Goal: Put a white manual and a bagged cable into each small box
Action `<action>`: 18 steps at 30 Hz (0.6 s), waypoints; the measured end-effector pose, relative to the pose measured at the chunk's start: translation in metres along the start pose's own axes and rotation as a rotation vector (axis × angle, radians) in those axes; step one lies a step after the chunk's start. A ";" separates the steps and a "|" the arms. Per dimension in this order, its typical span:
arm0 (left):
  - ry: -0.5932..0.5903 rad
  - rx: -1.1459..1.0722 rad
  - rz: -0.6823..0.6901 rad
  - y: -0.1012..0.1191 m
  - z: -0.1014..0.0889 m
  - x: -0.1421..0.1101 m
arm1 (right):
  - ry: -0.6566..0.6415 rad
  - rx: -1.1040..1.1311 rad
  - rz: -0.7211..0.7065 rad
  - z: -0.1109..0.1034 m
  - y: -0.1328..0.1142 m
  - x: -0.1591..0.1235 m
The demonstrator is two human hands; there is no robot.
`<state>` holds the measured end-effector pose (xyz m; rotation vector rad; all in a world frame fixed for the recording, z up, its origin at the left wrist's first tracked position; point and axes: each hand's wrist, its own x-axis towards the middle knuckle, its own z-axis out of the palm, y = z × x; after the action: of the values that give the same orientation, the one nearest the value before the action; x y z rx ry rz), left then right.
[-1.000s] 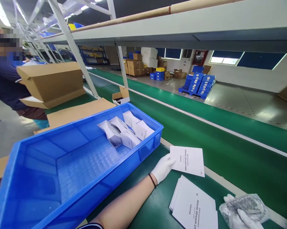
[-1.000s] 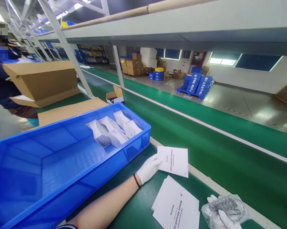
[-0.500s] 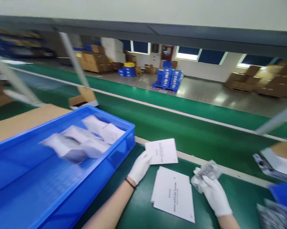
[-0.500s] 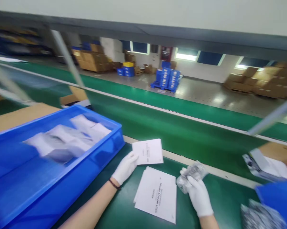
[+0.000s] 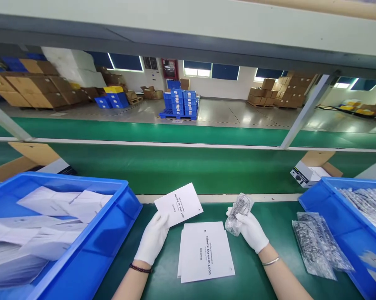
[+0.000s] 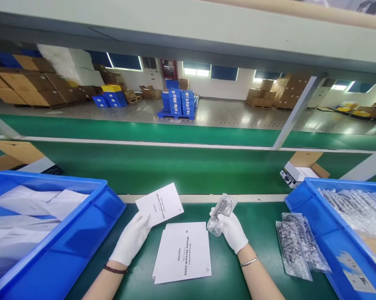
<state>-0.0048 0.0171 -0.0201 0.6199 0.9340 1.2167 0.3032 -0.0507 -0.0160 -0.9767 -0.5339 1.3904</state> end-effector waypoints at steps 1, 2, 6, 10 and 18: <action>0.002 0.007 -0.001 -0.001 -0.001 0.001 | -0.004 -0.002 -0.005 0.000 0.000 0.000; -0.001 0.013 0.001 -0.001 -0.002 0.001 | -0.006 -0.004 -0.011 0.000 0.000 0.000; -0.018 0.055 0.017 -0.002 -0.004 0.002 | -0.005 -0.013 -0.018 0.000 0.000 -0.001; -0.020 0.065 0.024 -0.002 -0.004 0.001 | -0.008 -0.019 -0.013 0.000 0.000 -0.001; -0.033 0.023 0.025 -0.002 -0.003 0.002 | 0.010 -0.027 -0.007 0.001 0.000 -0.001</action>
<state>-0.0068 0.0181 -0.0236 0.6700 0.9158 1.2157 0.3023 -0.0517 -0.0159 -1.0020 -0.5490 1.3747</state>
